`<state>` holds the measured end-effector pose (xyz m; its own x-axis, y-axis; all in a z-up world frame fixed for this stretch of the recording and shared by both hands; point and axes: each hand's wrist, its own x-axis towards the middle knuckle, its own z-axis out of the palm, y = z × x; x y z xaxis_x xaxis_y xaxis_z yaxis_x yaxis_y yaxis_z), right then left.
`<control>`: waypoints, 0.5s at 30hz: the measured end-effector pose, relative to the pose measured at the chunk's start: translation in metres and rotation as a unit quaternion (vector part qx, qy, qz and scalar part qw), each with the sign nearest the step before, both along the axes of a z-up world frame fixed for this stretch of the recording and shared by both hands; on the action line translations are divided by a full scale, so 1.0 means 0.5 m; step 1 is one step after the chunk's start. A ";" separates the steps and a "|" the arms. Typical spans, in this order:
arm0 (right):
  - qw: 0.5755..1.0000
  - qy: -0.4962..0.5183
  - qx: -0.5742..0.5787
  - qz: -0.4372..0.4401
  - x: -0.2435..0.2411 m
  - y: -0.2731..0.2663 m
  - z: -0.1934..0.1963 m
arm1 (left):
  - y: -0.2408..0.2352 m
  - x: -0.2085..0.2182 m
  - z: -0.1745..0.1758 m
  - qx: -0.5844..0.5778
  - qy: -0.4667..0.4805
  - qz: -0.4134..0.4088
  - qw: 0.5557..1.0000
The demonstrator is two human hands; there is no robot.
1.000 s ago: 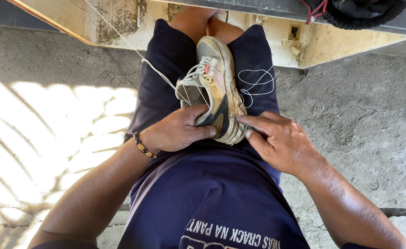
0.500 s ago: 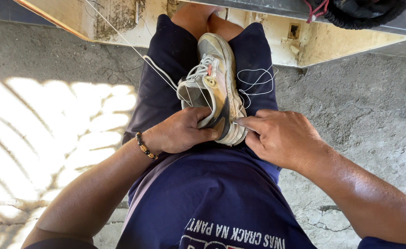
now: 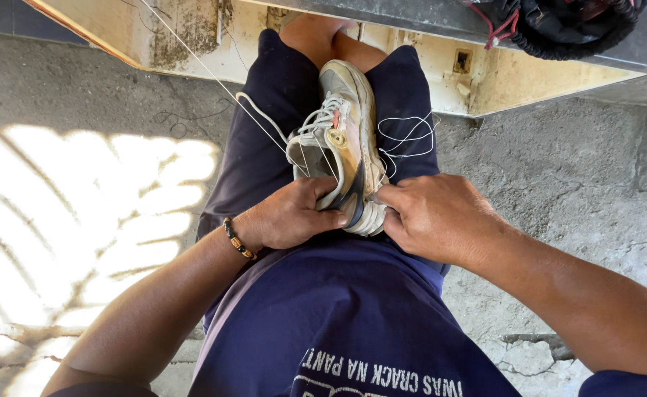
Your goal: The person is repairing a worn sneaker by stitching the sole to the upper. They use a curved awl and white thread to repeatedly pierce the shoe material and pull the thread through, securing the sole.
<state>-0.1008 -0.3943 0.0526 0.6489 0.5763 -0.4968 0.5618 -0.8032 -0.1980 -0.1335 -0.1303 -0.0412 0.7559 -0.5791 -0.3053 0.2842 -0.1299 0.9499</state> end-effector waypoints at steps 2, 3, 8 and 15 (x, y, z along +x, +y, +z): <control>1.000 0.004 -0.007 0.006 0.002 0.003 -0.004 | -0.001 0.002 0.004 0.001 0.000 -0.001 1.000; 1.000 0.010 -0.014 0.012 0.001 0.003 -0.006 | -0.004 0.001 0.004 0.002 0.002 -0.001 1.000; 0.999 0.033 -0.011 0.033 0.005 0.009 -0.001 | -0.010 -0.011 -0.007 0.010 0.007 0.009 1.000; 0.999 0.028 0.004 0.017 -0.005 0.016 -0.024 | -0.011 -0.009 -0.008 0.049 0.025 0.016 0.998</control>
